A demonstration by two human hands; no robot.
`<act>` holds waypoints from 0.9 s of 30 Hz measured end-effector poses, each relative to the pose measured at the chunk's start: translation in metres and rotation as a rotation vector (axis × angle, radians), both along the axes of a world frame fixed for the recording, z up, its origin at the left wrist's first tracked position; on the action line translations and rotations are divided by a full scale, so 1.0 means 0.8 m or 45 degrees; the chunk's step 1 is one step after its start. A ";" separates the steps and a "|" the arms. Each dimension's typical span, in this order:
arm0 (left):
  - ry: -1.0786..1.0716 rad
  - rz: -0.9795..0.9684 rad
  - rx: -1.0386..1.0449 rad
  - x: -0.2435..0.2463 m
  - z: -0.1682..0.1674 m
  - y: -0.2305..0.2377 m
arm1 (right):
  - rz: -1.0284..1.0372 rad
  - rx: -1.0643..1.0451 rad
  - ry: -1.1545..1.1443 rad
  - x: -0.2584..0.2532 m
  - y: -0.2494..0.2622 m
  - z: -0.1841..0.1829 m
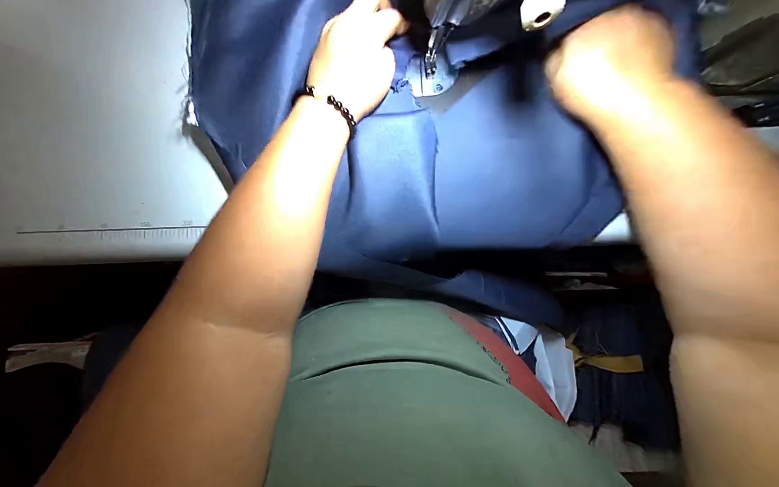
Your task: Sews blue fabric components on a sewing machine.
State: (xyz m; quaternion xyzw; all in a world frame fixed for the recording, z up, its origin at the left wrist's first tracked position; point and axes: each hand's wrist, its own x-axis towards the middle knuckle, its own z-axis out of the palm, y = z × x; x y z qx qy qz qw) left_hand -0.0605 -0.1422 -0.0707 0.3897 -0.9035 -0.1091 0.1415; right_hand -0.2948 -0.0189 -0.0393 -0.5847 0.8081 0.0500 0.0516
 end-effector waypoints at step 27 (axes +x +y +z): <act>-0.409 0.559 0.297 0.064 0.017 0.069 | -0.061 -0.436 -0.274 0.003 -0.034 0.028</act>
